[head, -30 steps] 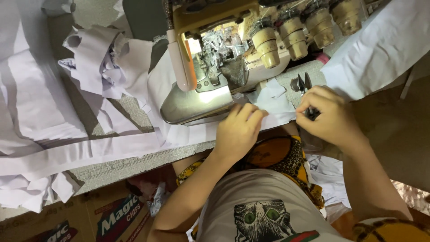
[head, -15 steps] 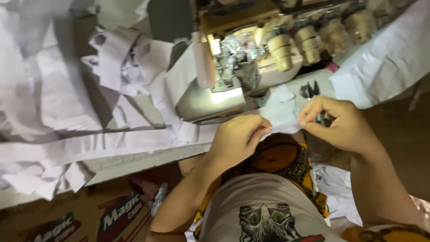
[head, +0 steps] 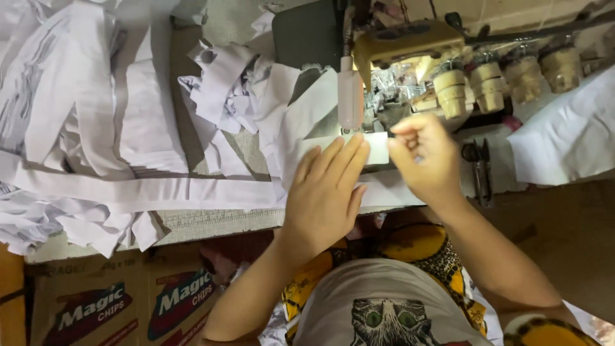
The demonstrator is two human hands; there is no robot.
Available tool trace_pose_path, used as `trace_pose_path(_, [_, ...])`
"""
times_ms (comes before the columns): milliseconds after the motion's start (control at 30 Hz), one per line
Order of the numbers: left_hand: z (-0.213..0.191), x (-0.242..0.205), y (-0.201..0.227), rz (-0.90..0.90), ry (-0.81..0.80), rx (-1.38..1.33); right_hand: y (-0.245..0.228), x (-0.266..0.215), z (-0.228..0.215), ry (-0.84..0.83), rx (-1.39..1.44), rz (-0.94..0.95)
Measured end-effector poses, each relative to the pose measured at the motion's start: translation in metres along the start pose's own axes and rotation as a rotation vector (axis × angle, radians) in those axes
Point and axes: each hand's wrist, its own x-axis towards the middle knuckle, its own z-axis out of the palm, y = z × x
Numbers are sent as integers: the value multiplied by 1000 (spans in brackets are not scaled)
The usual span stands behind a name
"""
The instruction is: Folding and stacking small white fabric strips at a sewing workstation
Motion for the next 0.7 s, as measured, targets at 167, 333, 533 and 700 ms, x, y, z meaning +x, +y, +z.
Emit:
trace_pose_path(167, [13,-3,-6,11,123,41,39,-22,-30,-29,105,131])
trace_pose_path(333, [18,-1,-5,-37,123,59,50,-35,-44,-23,88,140])
trace_pose_path(533, [-5,6,0,-62,42,7,29,-37,-69,-42,-133,164])
trace_pose_path(700, [0,-4,9,-68,141,-29,33,-42,-104,-66,-503,196])
